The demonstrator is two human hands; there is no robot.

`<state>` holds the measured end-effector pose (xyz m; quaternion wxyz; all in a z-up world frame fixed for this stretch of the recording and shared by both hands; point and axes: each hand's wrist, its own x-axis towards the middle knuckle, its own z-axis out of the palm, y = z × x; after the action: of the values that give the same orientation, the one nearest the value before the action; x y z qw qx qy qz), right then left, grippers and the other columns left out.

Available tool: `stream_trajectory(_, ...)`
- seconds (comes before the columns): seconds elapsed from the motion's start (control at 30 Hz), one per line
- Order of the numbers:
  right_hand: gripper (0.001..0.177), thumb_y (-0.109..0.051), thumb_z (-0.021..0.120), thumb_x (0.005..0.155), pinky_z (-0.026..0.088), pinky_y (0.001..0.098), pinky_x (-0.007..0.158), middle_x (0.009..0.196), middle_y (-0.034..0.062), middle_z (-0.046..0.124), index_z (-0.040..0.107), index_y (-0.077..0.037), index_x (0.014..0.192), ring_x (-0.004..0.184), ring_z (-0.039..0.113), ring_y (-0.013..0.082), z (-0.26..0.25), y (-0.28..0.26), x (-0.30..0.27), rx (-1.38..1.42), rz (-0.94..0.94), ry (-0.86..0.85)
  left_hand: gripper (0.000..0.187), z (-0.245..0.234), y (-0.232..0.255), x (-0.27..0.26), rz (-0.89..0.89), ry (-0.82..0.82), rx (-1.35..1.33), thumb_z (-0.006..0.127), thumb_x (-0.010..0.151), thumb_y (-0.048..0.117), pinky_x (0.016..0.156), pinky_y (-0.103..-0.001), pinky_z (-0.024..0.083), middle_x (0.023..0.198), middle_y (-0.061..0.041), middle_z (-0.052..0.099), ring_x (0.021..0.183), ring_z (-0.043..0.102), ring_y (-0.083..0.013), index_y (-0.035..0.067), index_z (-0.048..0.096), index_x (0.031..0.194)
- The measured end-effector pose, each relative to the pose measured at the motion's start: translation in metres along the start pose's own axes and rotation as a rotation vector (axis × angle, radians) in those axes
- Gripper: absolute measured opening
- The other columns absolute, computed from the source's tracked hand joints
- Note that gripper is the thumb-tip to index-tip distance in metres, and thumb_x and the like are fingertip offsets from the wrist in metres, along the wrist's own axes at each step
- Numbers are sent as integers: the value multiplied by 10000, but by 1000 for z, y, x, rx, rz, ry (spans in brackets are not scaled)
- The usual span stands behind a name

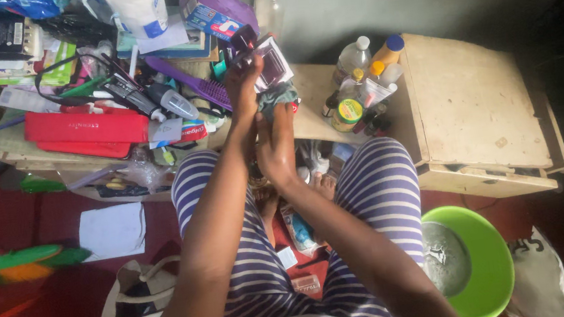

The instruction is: The person wipes a perfume bottle, a hairbrush, and small containers with a cloth.

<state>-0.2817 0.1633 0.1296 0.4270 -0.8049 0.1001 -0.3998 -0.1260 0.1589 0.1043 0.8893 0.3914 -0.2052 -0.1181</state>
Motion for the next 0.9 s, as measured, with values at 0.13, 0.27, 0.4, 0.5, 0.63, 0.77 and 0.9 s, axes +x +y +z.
stream_trajectory(0.13, 292, -150, 532, 1119, 370, 506, 1102, 1310, 338, 516, 517, 74, 1306, 1254, 479, 468, -4, 10, 15, 30, 35, 54, 631, 19, 15, -12, 7, -136, -14, 875, 888, 248, 877, -318, 555, 1108, -91, 718, 978, 678, -164, -26, 599, 1385)
stream_trajectory(0.27, 285, -33, 514, 1001, 504, 442, 977, 1225, 281, 559, 596, 32, 1266, 1106, 597, 375, -31, 15, 51, 130, 165, 98, 614, 25, 16, -18, 7, -227, -121, 875, 836, 273, 964, -281, 525, 1131, -36, 714, 1043, 665, -131, 72, 608, 1352)
stream_trajectory(0.4, 538, 131, 454, 869, 529, 383, 945, 1415, 292, 440, 507, 85, 1403, 1219, 532, 373, -33, 15, 64, -140, -131, 186, 479, 6, -31, -14, 8, -121, 1, 912, 902, 212, 865, -291, 454, 1063, -46, 627, 961, 564, -138, -37, 632, 1201)
stream_trajectory(0.5, 456, 163, 460, 908, 538, 360, 857, 1389, 258, 486, 540, 80, 1349, 1074, 598, 296, -38, 1, 44, -6, -70, -39, 618, -1, -40, -5, -46, 14, 40, 905, 776, 291, 900, -352, 562, 1105, -73, 679, 1022, 683, -200, 41, 578, 1236)
stream_trajectory(0.63, 384, 110, 527, 918, 537, 351, 877, 1169, 156, 614, 640, -4, 1267, 1033, 623, 265, -65, -19, 43, -8, -9, -259, 739, 10, -15, -2, -150, 14, -81, 804, 777, 411, 879, -420, 599, 1160, -92, 673, 1023, 716, -260, 95, 470, 1356)
stream_trajectory(0.77, 386, 92, 506, 868, 529, 324, 802, 1127, 147, 615, 622, -50, 1207, 965, 614, 230, -100, -19, 73, 712, 369, -319, 812, 21, 24, -25, -98, -244, -319, 596, 983, 621, 1003, -438, 564, 1305, -98, 640, 1147, 669, -258, 93, 422, 1576)
stream_trajectory(0.9, 403, 124, 704, 777, 479, 407, 981, 1181, 212, 498, 621, 4, 1153, 1111, 547, 339, -80, 8, 92, 27, -32, 104, 886, 28, 23, -25, -282, -286, -370, 493, 948, 724, 1118, -398, 476, 1416, -71, 614, 1273, 604, -220, 126, 410, 1598)
